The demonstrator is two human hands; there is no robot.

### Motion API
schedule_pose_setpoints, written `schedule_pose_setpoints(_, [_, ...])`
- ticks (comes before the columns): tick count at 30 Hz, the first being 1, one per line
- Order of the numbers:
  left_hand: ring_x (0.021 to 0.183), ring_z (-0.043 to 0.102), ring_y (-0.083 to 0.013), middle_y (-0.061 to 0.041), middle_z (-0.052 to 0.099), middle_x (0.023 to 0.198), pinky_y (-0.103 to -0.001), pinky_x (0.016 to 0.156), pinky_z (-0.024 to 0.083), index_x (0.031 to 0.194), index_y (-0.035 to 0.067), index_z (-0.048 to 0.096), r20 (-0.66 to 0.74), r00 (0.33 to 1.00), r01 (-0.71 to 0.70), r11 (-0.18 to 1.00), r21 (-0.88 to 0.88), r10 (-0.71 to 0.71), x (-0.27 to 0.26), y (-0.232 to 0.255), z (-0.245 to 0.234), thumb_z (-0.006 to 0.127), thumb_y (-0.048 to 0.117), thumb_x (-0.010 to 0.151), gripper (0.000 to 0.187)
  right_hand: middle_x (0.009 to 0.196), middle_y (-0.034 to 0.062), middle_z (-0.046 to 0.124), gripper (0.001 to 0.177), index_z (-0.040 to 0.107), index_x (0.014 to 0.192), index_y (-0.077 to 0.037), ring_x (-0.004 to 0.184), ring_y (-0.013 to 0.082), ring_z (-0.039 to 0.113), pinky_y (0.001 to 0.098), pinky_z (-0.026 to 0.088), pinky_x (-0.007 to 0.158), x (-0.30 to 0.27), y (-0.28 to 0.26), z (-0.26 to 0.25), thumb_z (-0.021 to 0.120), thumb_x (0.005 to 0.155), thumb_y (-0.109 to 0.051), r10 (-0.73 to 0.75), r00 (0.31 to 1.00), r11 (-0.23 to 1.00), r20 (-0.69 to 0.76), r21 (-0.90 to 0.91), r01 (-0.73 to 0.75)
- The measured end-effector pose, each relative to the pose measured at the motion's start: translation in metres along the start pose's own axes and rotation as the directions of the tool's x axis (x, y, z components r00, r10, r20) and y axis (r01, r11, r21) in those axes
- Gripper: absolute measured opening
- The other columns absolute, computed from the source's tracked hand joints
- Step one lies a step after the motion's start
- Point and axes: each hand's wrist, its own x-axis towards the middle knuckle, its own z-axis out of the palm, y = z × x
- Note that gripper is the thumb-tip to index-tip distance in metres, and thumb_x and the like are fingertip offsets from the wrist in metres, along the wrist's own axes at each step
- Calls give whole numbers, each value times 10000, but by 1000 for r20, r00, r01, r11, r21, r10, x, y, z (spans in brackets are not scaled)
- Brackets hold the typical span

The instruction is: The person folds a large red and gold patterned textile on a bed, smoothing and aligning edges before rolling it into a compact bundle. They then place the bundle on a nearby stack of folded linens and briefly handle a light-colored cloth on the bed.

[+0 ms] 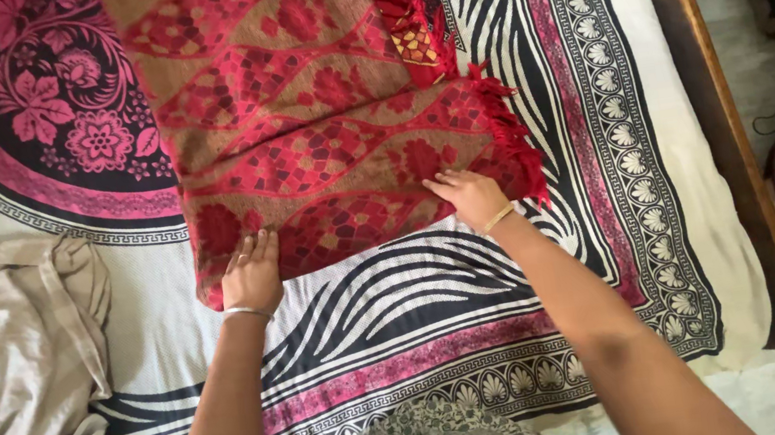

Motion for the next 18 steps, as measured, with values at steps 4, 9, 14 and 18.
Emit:
schedule_pose_setpoints(4, [1109,687,-345,-184,626,1347,-466,886,582,1421,154,539,342,938,91,993,-69,-62,-10,11,-63,543,121,879,544,1339,111,664,643,618,1388,-222,1157,299,669,426,567,906,-4,-19,-58,655,763,-78,-3,979,1000,206,1,3])
schedule_pose_setpoints(9, [965,715,-382,-159,745,1013,-524,845,575,1241,215,684,565,818,-22,986,-167,114,-35,11,-136,619,263,867,383,1146,119,743,395,717,1244,-238,967,344,720,491,577,850,-18,-41,-144,664,854,-204,88,808,996,583,-77,-53])
schedule_pose_setpoints(14, [829,736,-331,-169,776,867,-466,807,588,1111,161,752,506,768,-144,876,-460,392,-9,-17,-206,750,256,682,440,957,89,804,300,766,1038,-166,886,235,803,398,627,834,27,-25,-201,561,828,-102,115,630,993,768,-95,-65])
schedule_pose_setpoints(18, [770,814,-293,-162,819,842,-482,749,645,1042,88,761,672,740,277,921,-273,-24,62,-54,-232,704,196,811,262,994,152,738,355,750,1087,-182,906,388,705,514,558,799,104,11,-198,631,754,-156,43,921,997,388,-74,-15])
